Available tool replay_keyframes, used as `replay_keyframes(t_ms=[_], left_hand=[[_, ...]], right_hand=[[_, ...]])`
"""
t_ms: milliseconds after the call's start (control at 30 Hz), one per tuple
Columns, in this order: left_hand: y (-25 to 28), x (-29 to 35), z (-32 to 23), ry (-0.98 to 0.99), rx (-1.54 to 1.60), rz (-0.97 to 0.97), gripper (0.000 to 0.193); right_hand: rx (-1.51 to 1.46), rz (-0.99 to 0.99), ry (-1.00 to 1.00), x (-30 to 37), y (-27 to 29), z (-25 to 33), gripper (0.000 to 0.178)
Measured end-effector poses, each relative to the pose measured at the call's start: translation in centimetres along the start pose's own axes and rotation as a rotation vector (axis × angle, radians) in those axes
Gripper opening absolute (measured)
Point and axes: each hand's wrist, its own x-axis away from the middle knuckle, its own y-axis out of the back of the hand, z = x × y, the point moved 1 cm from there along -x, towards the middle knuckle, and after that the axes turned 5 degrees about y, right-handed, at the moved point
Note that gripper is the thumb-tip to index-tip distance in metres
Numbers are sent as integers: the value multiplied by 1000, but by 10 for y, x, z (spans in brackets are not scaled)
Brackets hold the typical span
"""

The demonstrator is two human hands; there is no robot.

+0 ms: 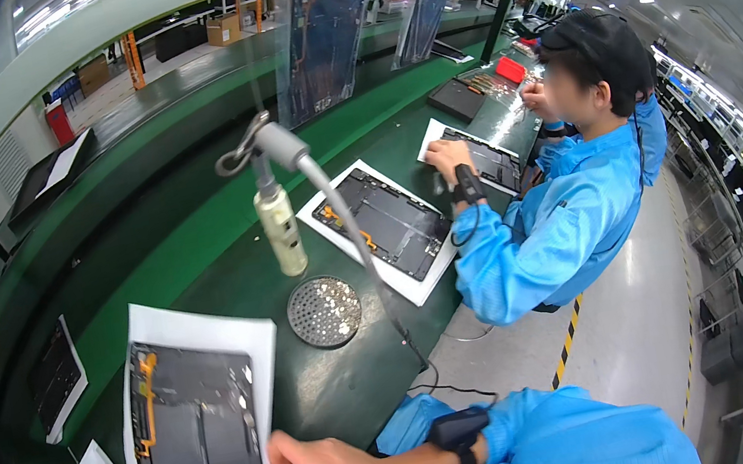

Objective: The person fastens screws into tablet components using an electric screwdriver, places the tablets onto an upper conveyor belt, and retrieves new tablet assemblies to screw.

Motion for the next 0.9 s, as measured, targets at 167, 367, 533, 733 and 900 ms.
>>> replay_keyframes(t_ms=[167, 367, 533, 733, 900], left_hand=[[50, 3, -9, 228, -207, -63, 62], [32, -13, 13, 382, -296, 184, 51], [-20, -5, 6, 412, -423, 224, 51], [-7, -44, 33, 482, -359, 382, 48], [-5, -42, 26, 458, -372, 374, 50]], right_hand=[[224, 68, 343, 39, 60, 6, 23], [438, -13, 450, 31, 82, -8, 22], [684, 9, 280, 22, 79, -45, 19], [855, -55, 37, 22, 106, -68, 17], [952, -66, -146, 19, 97, -74, 20]])
